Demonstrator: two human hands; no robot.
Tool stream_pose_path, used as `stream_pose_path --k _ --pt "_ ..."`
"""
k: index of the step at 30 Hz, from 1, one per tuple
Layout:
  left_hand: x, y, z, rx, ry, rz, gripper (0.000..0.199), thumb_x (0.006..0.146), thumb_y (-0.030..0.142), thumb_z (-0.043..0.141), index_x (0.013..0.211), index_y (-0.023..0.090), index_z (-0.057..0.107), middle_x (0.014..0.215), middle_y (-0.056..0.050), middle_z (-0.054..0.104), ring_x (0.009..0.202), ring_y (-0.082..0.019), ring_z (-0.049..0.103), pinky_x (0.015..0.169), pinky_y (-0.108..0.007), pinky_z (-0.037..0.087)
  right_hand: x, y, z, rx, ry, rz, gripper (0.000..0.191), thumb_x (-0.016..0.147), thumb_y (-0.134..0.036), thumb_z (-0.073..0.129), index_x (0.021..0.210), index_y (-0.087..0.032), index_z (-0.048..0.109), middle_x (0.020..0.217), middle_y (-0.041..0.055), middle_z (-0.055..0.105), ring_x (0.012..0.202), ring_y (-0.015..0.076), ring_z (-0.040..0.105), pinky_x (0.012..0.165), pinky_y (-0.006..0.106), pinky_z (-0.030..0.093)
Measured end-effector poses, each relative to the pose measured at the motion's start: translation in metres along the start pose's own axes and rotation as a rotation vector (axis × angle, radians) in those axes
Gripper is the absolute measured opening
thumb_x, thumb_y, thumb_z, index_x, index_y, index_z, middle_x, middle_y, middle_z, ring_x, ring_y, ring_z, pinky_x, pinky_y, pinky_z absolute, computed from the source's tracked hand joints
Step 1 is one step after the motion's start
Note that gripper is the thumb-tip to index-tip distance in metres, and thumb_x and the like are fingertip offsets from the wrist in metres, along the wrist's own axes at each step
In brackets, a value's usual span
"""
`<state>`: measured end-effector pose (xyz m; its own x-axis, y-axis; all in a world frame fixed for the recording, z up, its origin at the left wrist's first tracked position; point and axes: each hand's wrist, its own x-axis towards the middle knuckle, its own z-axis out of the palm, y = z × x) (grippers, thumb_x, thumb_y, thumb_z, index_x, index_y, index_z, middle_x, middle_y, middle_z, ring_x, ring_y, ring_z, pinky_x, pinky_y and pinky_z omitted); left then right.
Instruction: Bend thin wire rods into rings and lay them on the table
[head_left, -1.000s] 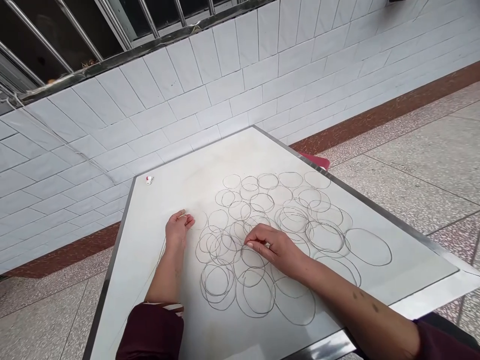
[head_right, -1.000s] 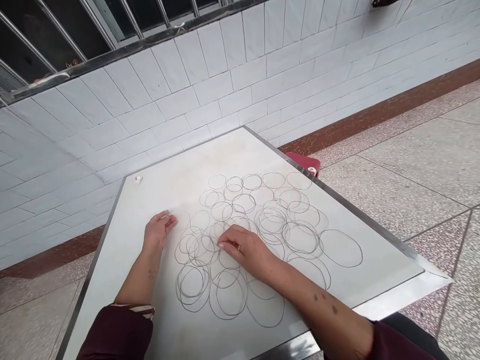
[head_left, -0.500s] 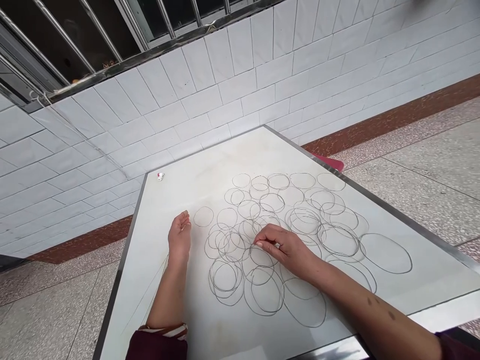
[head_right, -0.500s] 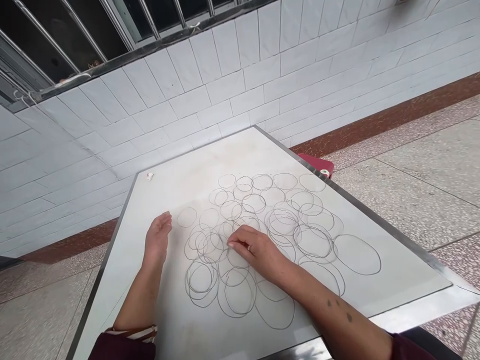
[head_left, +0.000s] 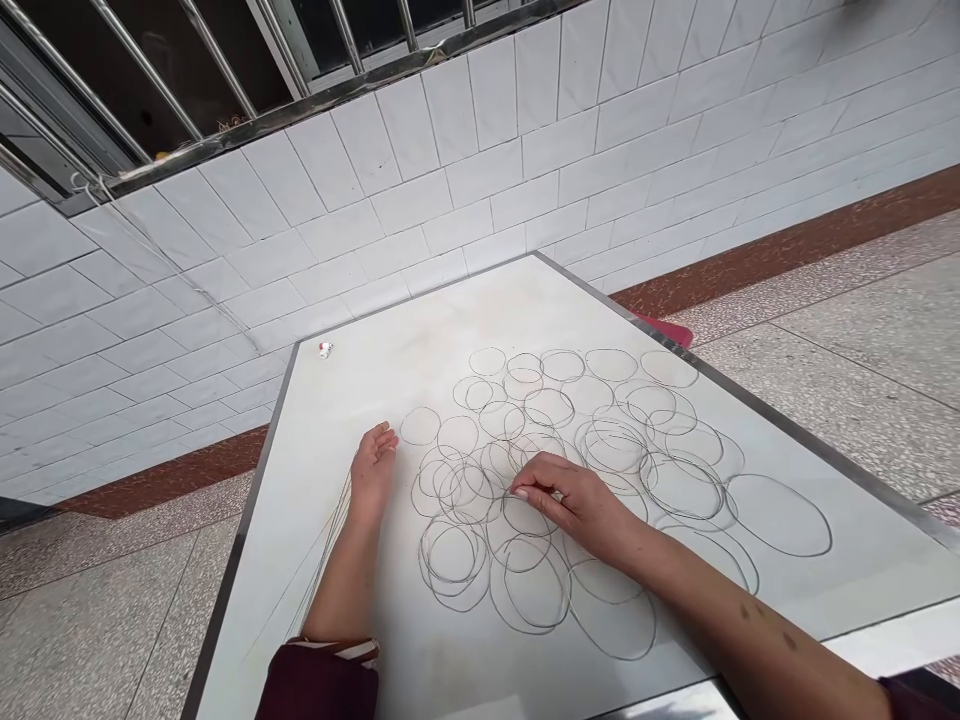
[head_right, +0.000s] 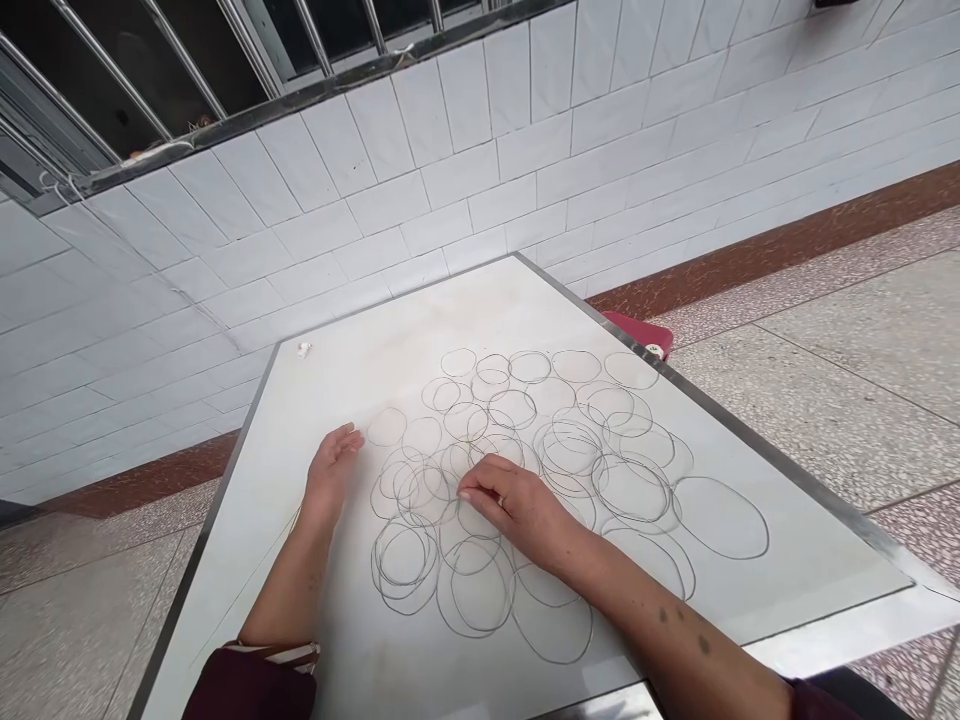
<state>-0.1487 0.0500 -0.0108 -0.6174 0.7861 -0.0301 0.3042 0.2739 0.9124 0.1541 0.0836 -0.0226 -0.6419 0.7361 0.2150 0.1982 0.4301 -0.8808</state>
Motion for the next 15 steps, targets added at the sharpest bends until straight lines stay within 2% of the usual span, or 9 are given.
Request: stream_pose_path --k 4,9,13,15 --pt "-0.015 0.004 -0.010 0.022 0.038 0.031 0.044 0.088 0.019 0.053 0.131 0.022 0.057 0.133 -0.011 0.065 0.119 -0.021 0.063 0.102 -0.038 0.047 0.000 0.001 0.000 0.000 -0.002 0.005 0.022 0.099 -0.035 0.051 0.092 -0.023 0.068 0.093 0.0036 0.066 0.084 0.0164 0.062 0.074 0.030 0.053" --pt "-0.069 0.000 -0.051 0.117 0.150 0.019 0.042 0.083 0.036 0.063 0.123 0.025 0.065 0.117 -0.008 0.073 0.106 -0.025 0.066 0.091 -0.039 0.050 0.000 0.002 0.000 -0.017 -0.003 -0.009 0.023 0.099 -0.037 0.050 0.092 -0.023 0.068 0.092 0.0037 0.066 0.084 0.0166 0.062 0.073 0.030 0.054" --pt "-0.113 -0.034 -0.090 0.385 0.385 -0.038 0.043 0.082 0.041 0.059 0.122 0.028 0.067 0.103 -0.003 0.076 0.074 -0.021 0.065 0.075 -0.038 0.053 0.001 0.002 0.002 -0.028 -0.001 -0.018 0.025 0.099 -0.038 0.050 0.091 -0.023 0.068 0.091 0.0040 0.066 0.082 0.0168 0.062 0.071 0.030 0.053" --pt "-0.127 -0.056 -0.104 0.534 0.406 -0.050 0.041 0.083 0.037 0.055 0.121 0.025 0.068 0.102 -0.005 0.076 0.077 -0.024 0.067 0.074 -0.040 0.053 0.000 -0.002 0.004 -0.031 -0.005 -0.021 0.025 0.100 -0.037 0.050 0.090 -0.023 0.068 0.090 0.0038 0.065 0.081 0.0167 0.061 0.071 0.030 0.053"
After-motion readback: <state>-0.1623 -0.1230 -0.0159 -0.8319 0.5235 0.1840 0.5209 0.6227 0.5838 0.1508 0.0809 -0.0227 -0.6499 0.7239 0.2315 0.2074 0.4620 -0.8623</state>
